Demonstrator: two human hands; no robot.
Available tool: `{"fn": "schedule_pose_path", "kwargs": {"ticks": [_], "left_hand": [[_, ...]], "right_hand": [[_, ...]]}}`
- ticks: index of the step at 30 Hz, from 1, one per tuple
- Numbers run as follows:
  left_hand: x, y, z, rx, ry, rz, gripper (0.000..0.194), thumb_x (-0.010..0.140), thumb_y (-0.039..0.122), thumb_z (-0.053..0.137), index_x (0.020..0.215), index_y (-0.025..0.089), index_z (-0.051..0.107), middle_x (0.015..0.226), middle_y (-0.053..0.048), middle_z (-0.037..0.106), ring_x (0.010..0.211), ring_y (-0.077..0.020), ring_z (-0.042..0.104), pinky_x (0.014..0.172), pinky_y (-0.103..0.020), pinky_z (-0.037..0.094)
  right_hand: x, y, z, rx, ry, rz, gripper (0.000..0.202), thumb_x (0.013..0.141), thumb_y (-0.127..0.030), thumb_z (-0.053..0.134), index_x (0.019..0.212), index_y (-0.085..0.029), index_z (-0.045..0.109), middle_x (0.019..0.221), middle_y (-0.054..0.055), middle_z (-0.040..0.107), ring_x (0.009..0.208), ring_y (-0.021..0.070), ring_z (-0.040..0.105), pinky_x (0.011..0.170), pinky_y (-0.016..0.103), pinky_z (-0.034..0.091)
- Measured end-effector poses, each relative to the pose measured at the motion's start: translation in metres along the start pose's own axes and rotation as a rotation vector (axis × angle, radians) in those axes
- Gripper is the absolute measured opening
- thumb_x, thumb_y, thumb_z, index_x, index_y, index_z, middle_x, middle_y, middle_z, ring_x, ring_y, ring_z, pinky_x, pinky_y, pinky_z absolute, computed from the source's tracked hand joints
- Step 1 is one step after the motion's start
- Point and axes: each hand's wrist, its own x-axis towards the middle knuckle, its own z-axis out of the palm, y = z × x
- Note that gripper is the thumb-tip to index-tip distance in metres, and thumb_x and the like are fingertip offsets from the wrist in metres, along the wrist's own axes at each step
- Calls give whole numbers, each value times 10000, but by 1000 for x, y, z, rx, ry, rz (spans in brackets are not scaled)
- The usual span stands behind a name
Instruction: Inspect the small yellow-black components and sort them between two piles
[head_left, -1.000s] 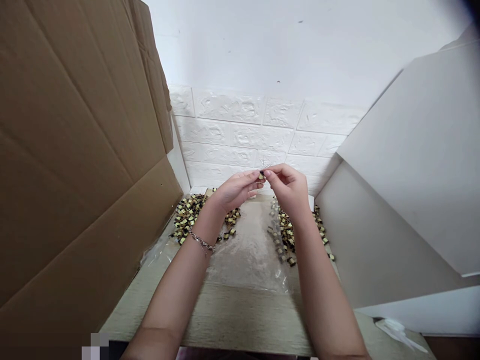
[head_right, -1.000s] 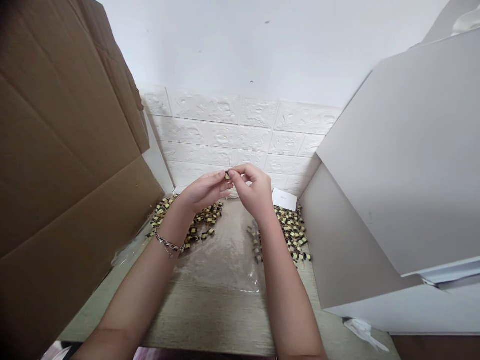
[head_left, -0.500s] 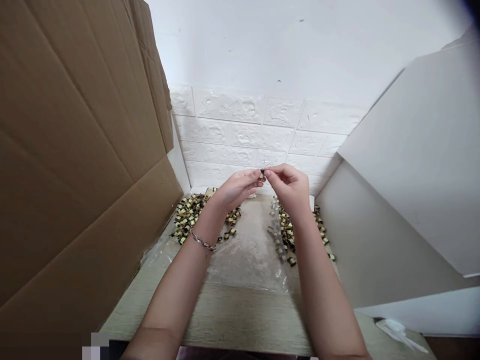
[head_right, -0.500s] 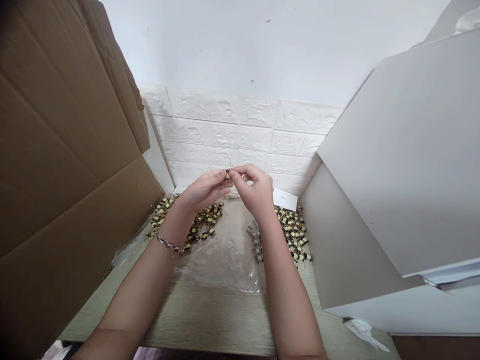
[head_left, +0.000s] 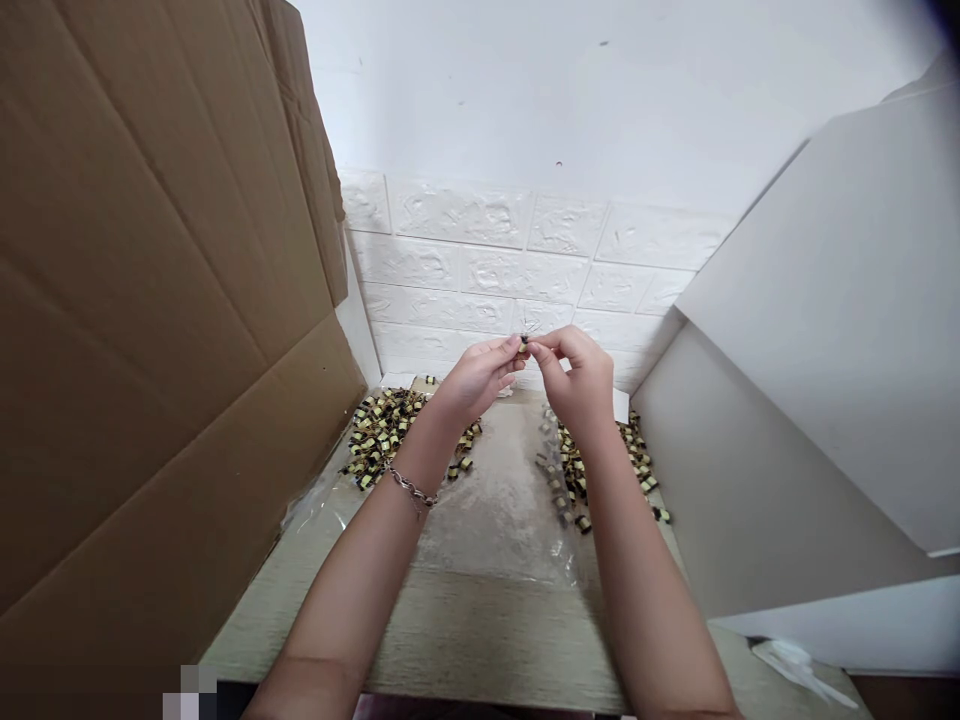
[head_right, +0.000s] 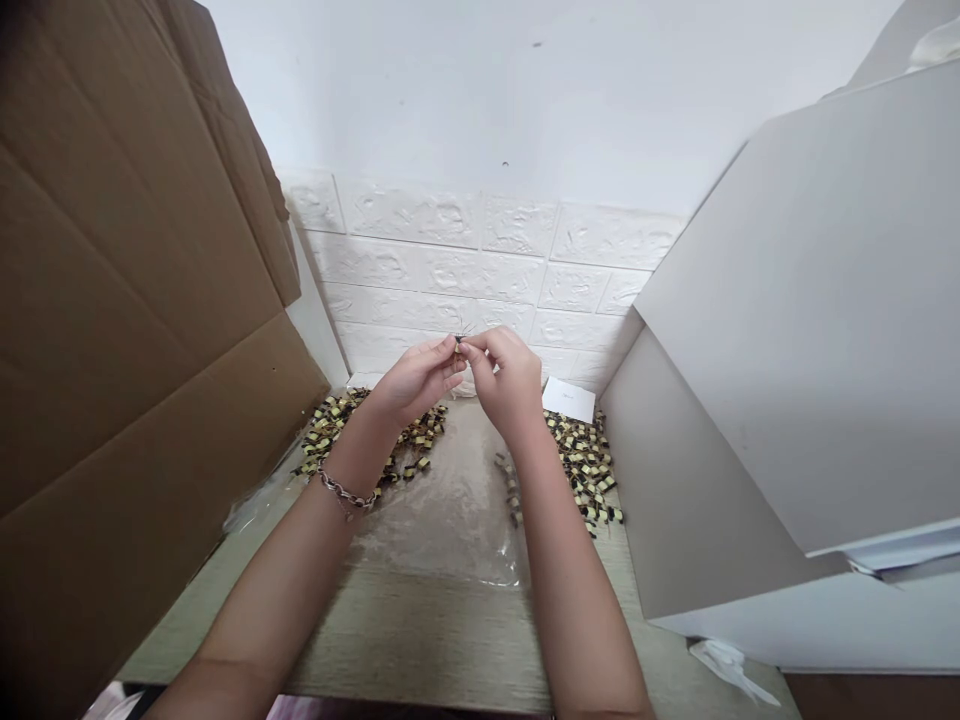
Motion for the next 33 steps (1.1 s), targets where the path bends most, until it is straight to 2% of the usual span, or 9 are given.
{"fn": "schedule_pose_path", "kwargs": {"ticks": [5,9,12,18,22,25,30,33], "left_hand": [[0,0,2,112,49,68,202,723,351,574,709,152,602,694,9,508,672,-74,435,661,-199,323],[3,-1,3,263,141,149,196,692,336,594,691,142,622,679,-2,541,701,-97,467,692,-217,340],[7,-5,2,355,168,229,187,688,319,592,723,141,639,709,-18,583,773,-134,506,756,-240,357],[6,-8,3,696,347,452,194,723,349,563,819,202,645,861,-34,598,811,-167,495,802,-265,323],[-1,-5,6,936,407,549,161,746,338,549,835,236,636,885,-38,581,894,-193,474,907,-295,207],[-3,-5,5,1141,435,625,192,782,341,503,897,237,616,904,-46,579,928,-204,472,926,-321,151],[-4,-7,2,1579,479,694,240,838,349,405,978,227,557,920,-39,582,894,-187,482,859,-350,201],[-5,-7,2,1768,495,738,249,851,353,374,983,218,535,913,-38,579,867,-180,480,837,-351,226]], "right_hand": [[1,2,2,-100,2,-145,148,831,-201,437,714,-199,528,793,28,571,792,142,515,714,272,408],[1,5,3,-166,27,-178,125,823,-197,455,730,-207,537,843,33,576,817,159,508,745,295,398],[1,8,3,-213,60,-171,117,811,-211,480,720,-202,552,836,35,568,812,171,485,748,313,381],[1,9,1,-193,80,-110,125,805,-251,502,711,-201,565,797,29,533,803,170,470,753,323,360],[1,8,1,-158,77,-93,128,803,-250,508,709,-194,575,779,28,526,789,160,471,738,303,365],[1,9,2,-133,72,-46,130,797,-255,521,706,-189,586,755,22,528,766,150,485,723,289,376],[0,12,4,-58,31,96,148,780,-269,543,671,-182,591,689,-3,537,672,122,481,645,253,379],[0,15,5,17,-15,197,148,758,-279,563,658,-174,591,661,-9,536,617,108,460,588,234,364]]}}
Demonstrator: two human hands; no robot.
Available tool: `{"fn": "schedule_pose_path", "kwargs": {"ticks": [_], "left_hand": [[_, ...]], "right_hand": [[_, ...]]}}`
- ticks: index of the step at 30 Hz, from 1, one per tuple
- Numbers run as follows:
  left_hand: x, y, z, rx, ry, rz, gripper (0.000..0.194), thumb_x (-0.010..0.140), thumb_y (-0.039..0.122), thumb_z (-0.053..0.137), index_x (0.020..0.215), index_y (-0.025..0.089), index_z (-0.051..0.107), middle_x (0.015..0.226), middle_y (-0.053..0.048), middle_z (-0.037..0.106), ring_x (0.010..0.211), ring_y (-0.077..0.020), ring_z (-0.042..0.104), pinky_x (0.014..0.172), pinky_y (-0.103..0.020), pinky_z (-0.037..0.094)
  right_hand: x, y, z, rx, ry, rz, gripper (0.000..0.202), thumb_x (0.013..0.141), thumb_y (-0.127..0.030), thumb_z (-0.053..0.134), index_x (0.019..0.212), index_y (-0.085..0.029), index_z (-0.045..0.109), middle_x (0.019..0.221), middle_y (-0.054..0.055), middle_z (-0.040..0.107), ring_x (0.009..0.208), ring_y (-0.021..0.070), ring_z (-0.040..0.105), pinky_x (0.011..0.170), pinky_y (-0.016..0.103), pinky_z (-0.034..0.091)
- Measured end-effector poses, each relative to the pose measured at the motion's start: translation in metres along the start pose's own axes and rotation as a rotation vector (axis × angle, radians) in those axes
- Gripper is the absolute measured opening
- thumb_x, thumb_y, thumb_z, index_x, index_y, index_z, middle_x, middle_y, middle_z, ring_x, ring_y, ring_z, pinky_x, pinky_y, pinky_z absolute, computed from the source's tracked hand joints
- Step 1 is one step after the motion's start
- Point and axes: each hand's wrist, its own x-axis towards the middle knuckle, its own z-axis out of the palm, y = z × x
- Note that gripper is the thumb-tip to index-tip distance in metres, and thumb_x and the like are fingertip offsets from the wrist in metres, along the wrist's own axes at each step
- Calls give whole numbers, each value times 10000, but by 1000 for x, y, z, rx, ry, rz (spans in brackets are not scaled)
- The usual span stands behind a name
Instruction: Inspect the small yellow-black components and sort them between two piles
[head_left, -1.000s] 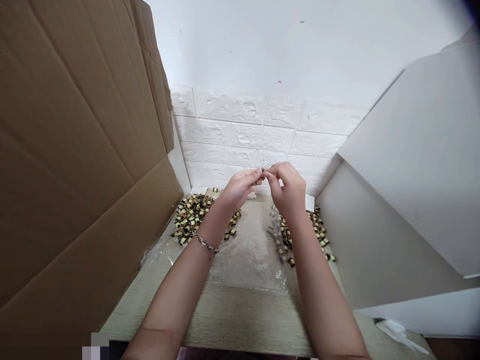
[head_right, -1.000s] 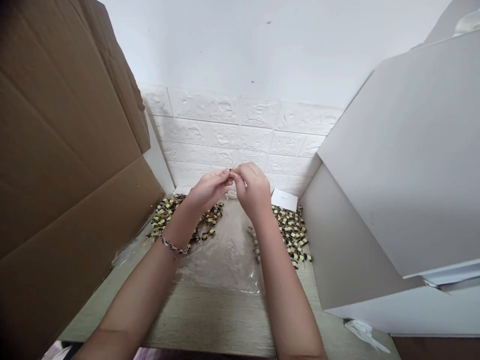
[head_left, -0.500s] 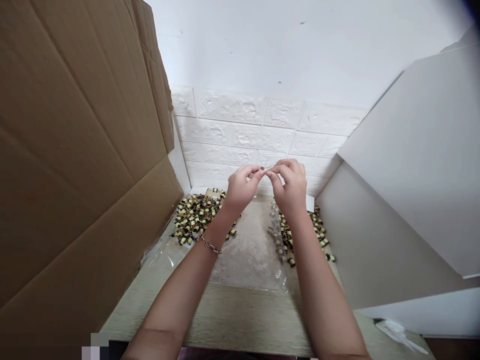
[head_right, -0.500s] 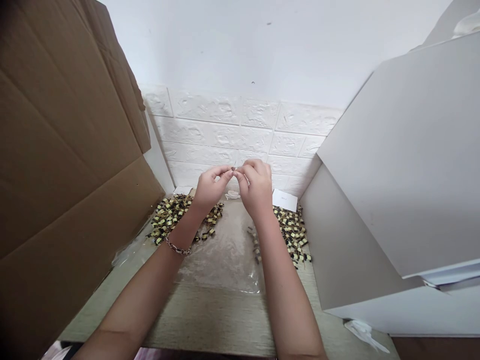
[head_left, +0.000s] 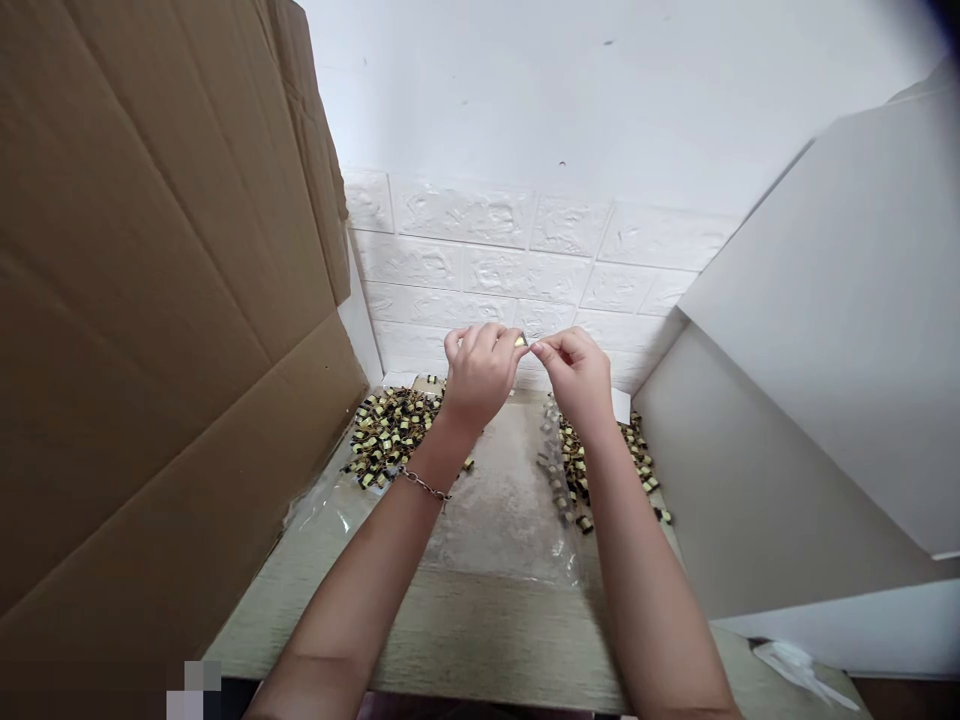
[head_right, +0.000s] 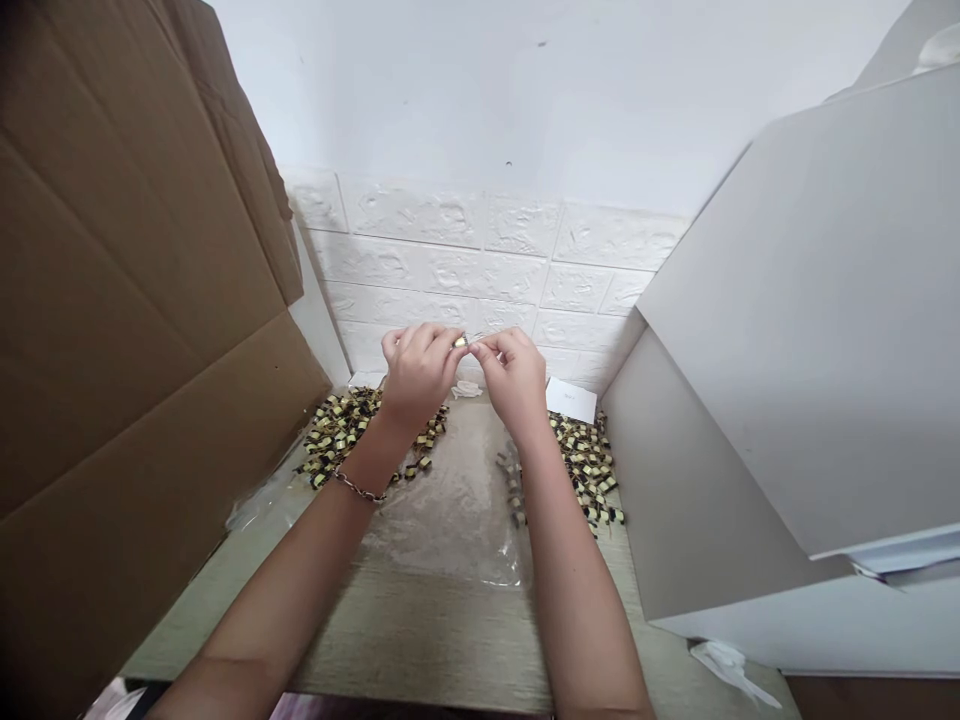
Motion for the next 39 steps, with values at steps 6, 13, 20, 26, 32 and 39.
{"fn": "schedule_pose_path", "kwargs": {"ticks": [6,13,20,26,32,39], "left_hand": [[-3,2,6,140,-59,87,243,860,335,346,925,194,532,854,-43,566,820,-187,473,811,-352,260],[-4,0,11,137,-161,157,236,863,302,338,835,181,538,822,-52,547,823,-200,471,784,-348,275],[-2,-2,9,76,-252,209,195,838,314,411,846,176,548,825,-51,547,834,-196,477,747,-341,288],[1,-6,3,-19,-355,223,196,810,310,460,866,155,564,849,-53,552,853,-188,480,751,-317,328],[5,-9,1,-354,-396,82,203,793,297,476,882,170,607,796,-31,568,803,-152,499,735,-274,361],[7,-10,5,-904,-505,-251,281,757,372,492,844,142,629,763,-11,587,746,-130,508,683,-238,366]], "right_hand": [[0,8,-1,10,-159,111,156,745,-268,550,630,-164,561,617,-15,529,595,105,470,576,229,346],[-1,13,-2,-37,-246,99,134,768,-255,521,683,-186,597,610,-26,594,594,106,527,588,221,350],[0,21,-1,-68,-237,-48,123,765,-220,534,663,-198,598,681,-16,607,665,118,531,619,223,362],[0,24,-3,-103,-217,-68,121,771,-248,543,672,-197,591,678,-8,586,677,123,523,619,226,361],[0,17,-6,-79,-199,-66,127,779,-232,531,670,-186,577,671,-10,579,654,114,515,598,219,359],[0,7,-8,-102,-94,-69,129,771,-216,527,650,-183,555,633,-18,547,600,109,477,566,221,343]]}}
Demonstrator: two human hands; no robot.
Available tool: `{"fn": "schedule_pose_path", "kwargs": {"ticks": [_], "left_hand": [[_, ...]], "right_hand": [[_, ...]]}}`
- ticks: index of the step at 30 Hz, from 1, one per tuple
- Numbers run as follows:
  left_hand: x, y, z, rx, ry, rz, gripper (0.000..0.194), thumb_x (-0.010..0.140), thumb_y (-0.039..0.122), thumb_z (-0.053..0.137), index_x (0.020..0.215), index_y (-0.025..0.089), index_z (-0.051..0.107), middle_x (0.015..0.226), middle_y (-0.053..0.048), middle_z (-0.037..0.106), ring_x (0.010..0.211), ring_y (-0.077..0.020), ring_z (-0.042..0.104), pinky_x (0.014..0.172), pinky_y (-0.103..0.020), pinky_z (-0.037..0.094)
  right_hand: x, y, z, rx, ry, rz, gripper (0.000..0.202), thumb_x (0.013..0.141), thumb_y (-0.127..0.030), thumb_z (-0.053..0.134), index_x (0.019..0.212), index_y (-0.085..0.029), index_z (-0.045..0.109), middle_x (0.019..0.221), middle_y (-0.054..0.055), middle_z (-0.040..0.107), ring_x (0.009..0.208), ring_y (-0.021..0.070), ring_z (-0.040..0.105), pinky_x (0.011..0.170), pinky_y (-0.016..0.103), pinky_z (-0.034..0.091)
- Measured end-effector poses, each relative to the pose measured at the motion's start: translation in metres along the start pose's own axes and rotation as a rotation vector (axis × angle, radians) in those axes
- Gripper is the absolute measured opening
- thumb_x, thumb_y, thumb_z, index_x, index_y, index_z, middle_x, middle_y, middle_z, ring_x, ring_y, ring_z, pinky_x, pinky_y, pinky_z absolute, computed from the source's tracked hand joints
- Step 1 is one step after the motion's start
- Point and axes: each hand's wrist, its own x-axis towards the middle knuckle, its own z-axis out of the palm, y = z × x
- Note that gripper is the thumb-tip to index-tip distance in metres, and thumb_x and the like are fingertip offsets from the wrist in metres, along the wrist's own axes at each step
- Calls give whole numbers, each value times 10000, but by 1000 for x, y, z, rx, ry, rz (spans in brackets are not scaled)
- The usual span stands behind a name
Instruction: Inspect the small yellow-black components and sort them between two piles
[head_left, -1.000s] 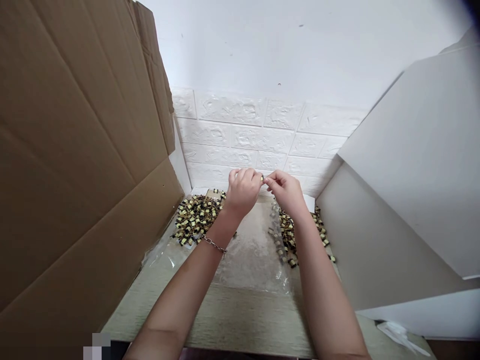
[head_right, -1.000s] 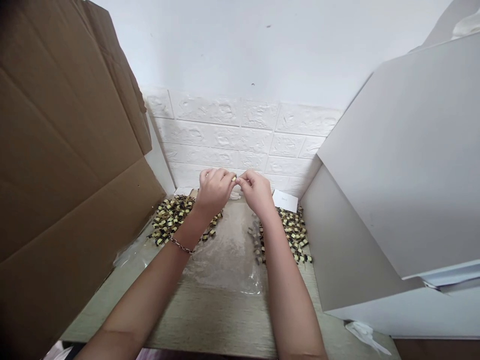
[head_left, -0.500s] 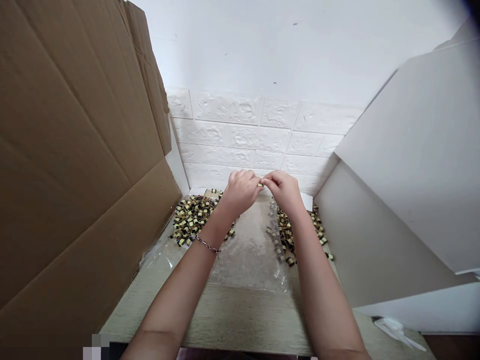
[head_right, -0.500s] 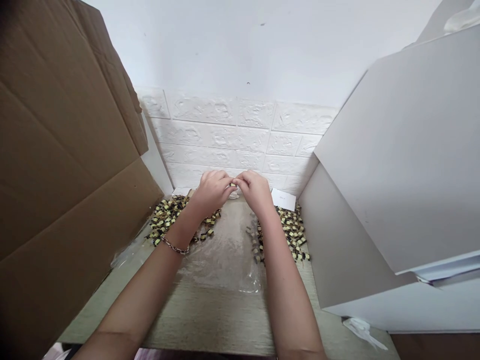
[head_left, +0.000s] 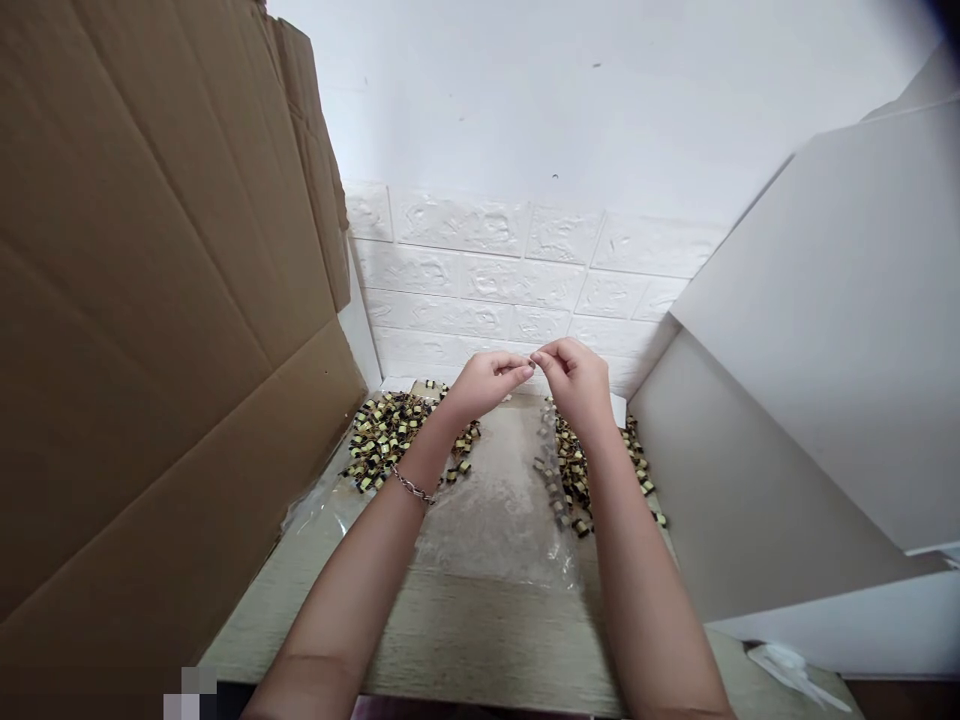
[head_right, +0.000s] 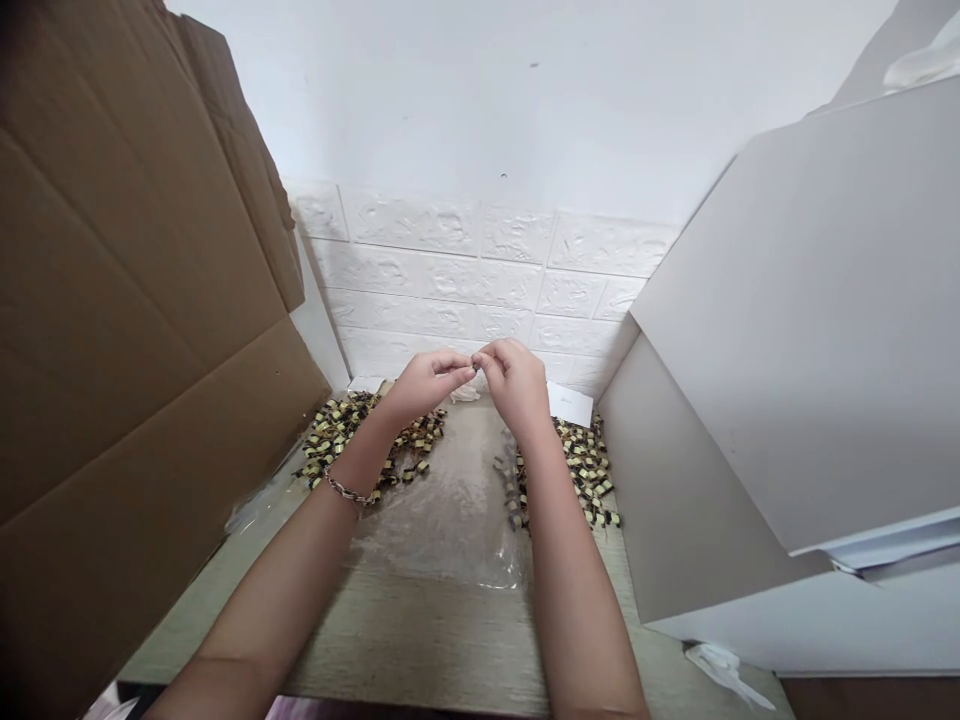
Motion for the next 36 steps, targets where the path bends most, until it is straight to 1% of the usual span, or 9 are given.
{"fn": "schedule_pose_path", "kwargs": {"ticks": [2,4,6,9,14,22,28,32,36], "left_hand": [[2,-3,2,-194,-34,-66,311,737,405,513,812,126,629,717,-4,577,701,-117,495,655,-229,355],[3,-6,6,-370,-34,-107,306,709,413,549,749,120,627,675,2,558,657,-97,472,632,-217,338],[3,-7,10,-545,-28,-155,284,686,401,583,716,121,621,665,2,545,629,-79,453,619,-209,329],[3,-7,14,-799,-52,-247,231,675,344,613,738,121,611,690,0,532,624,-60,448,626,-199,339],[1,-5,15,-1046,-91,-334,152,724,262,584,790,125,596,702,6,514,617,-50,452,643,-208,374],[0,-2,13,-1216,-108,-434,136,800,243,497,765,130,565,671,13,509,591,-45,471,637,-206,402],[2,-7,13,-1224,-99,-538,194,815,303,473,742,141,552,655,19,518,561,-48,479,604,-211,403],[2,-12,12,-1224,-99,-543,178,798,314,501,750,148,543,655,28,522,566,-48,489,591,-208,400],[2,-16,11,-1207,-92,-556,176,771,334,535,769,158,535,667,38,526,571,-50,490,614,-225,406]], "right_hand": [[0,-2,-1,-9,21,-1,133,777,-219,517,652,-186,546,637,-16,545,597,112,472,566,226,340],[-1,-3,-2,-22,35,-2,136,781,-219,507,652,-189,538,641,-12,545,601,119,470,569,234,338],[-1,-5,-3,-38,51,-4,138,785,-214,499,652,-193,533,642,-7,544,608,125,471,573,240,337],[-1,-7,-4,-53,71,-13,146,789,-207,489,650,-194,529,639,-4,540,618,130,474,578,246,339],[-1,-8,-4,-43,75,-30,146,797,-212,488,659,-194,531,653,-2,547,629,130,480,585,248,343],[-2,-7,-1,-33,65,-80,139,801,-193,497,669,-186,538,661,-8,537,647,117,480,600,236,347],[-2,0,6,-61,36,-72,136,801,-198,490,688,-194,564,700,5,540,681,130,491,626,245,367],[-3,2,9,-135,8,-101,137,806,-209,481,727,-198,592,746,21,529,711,138,497,625,243,376],[-3,3,9,-213,-32,-135,160,818,-219,455,773,-201,608,781,37,527,752,154,504,665,254,385]]}}
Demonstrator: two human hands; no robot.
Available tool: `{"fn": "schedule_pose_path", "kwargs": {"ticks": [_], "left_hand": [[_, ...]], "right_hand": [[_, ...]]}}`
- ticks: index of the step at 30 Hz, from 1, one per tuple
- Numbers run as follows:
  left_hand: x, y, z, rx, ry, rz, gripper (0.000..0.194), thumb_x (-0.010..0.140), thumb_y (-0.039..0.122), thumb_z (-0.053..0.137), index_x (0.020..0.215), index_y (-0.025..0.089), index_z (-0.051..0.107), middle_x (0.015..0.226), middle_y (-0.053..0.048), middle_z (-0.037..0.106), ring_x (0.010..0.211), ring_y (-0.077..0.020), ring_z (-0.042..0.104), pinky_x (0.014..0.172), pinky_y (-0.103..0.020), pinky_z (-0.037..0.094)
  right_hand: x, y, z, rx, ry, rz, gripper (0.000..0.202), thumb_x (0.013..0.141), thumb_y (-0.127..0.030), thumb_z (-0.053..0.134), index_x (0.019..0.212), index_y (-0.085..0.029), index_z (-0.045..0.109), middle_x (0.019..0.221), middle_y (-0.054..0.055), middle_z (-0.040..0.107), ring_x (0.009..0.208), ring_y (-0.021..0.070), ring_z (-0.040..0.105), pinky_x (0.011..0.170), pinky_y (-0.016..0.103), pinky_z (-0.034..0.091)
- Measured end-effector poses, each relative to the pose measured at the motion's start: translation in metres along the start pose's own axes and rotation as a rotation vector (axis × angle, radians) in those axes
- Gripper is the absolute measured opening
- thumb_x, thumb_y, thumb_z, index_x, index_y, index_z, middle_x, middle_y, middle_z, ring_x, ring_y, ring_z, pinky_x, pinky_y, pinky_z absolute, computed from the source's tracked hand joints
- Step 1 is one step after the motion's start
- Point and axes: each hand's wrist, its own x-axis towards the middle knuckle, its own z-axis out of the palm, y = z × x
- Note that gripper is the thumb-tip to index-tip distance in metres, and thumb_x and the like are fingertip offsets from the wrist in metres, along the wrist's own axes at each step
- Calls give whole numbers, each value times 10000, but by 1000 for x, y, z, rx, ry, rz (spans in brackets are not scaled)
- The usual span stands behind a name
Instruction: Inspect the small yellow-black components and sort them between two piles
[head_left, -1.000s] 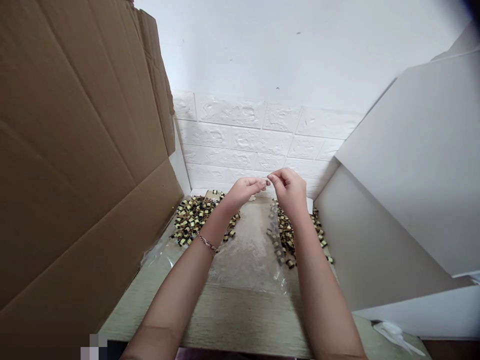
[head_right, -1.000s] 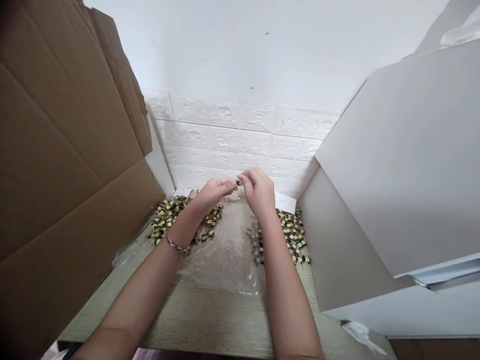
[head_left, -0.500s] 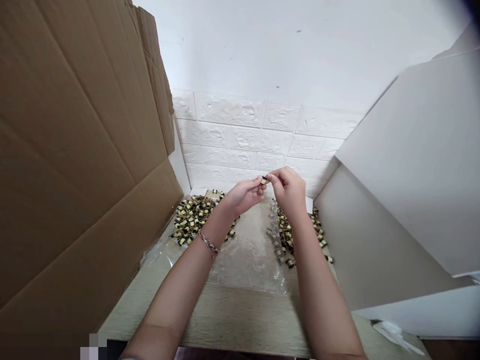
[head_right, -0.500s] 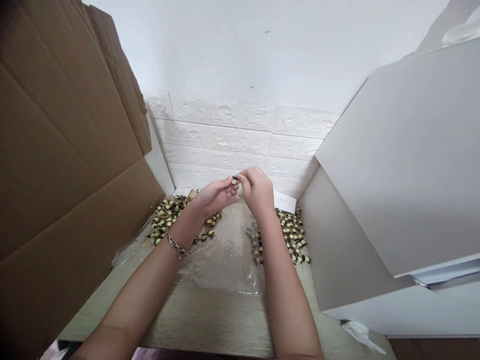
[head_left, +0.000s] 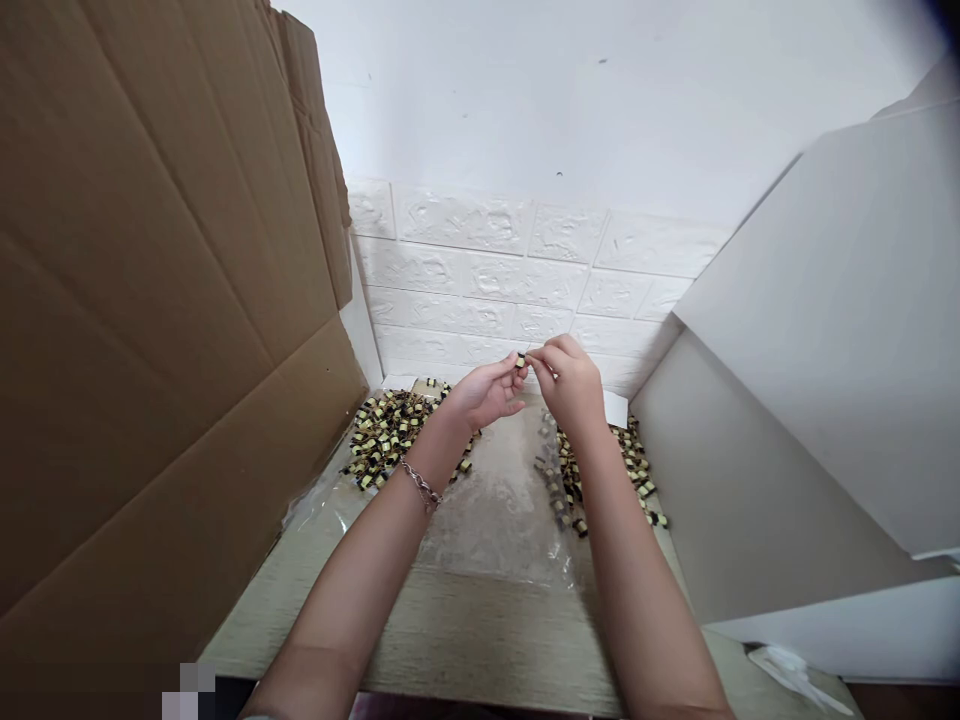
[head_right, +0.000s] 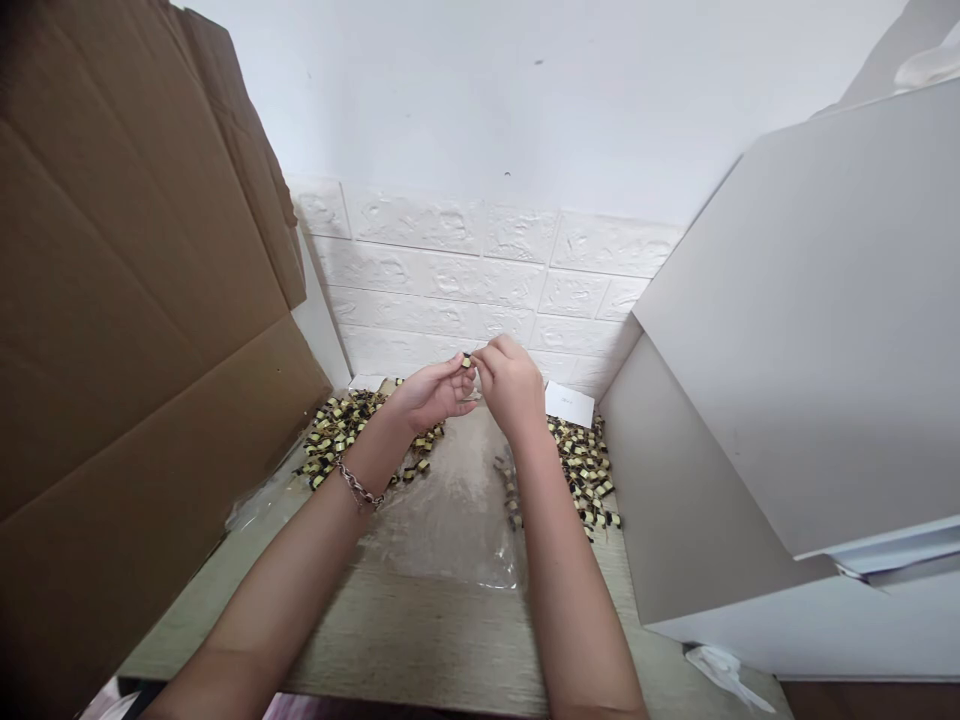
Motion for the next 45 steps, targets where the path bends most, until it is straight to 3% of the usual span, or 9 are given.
{"fn": "schedule_pose_path", "kwargs": {"ticks": [10,17,23,25,28,31,35,40,45], "left_hand": [[1,-4,4,177,89,115,193,745,347,547,763,156,541,677,25,502,599,-49,463,643,-220,370],[6,-8,8,473,197,348,219,717,355,554,688,140,574,650,18,514,632,-74,454,623,-214,329],[9,-7,6,753,301,603,173,701,302,573,762,146,617,777,-11,576,781,-132,483,744,-242,342],[7,-6,5,945,355,715,175,722,298,563,807,156,618,839,-25,575,817,-139,478,774,-249,334],[2,-6,6,1427,455,897,223,800,323,476,899,167,601,862,-44,579,819,-149,499,769,-273,342],[-1,-7,6,1788,530,1001,270,841,350,402,969,181,569,875,-52,583,859,-166,510,810,-307,325],[-5,-8,9,2035,571,1062,285,864,351,336,978,192,544,865,-48,575,840,-173,503,877,-345,279],[-4,-12,10,2157,553,1102,299,878,342,290,927,181,536,840,-40,566,817,-169,493,898,-360,258],[-2,-15,10,2187,464,1076,285,875,326,303,863,166,539,812,-52,544,795,-175,478,782,-321,322]], "right_hand": [[1,0,-2,18,-75,-1,179,826,-200,424,782,-191,598,796,39,522,744,149,505,658,249,377],[3,3,-8,104,-99,18,152,802,-180,450,741,-190,589,766,30,518,718,146,501,650,254,380],[3,4,-11,127,-92,36,136,794,-162,464,710,-180,570,741,24,524,710,139,498,636,245,373],[3,4,-12,132,-87,36,134,794,-165,464,705,-180,563,734,24,521,708,141,496,636,248,371],[3,3,-14,137,-88,42,133,796,-171,461,709,-184,559,732,22,517,707,142,495,639,251,370],[3,2,-15,129,-103,52,136,802,-171,453,714,-185,556,744,21,517,710,137,495,640,246,366],[4,1,-17,84,-134,52,133,797,-164,456,700,-183,546,747,23,515,713,139,492,638,245,359],[4,2,-17,1,-195,45,145,795,-150,434,697,-183,535,750,29,509,713,151,490,636,257,354],[3,5,-16,-23,-208,32,160,794,-160,439,669,-183,536,740,28,515,728,157,490,652,263,354]]}}
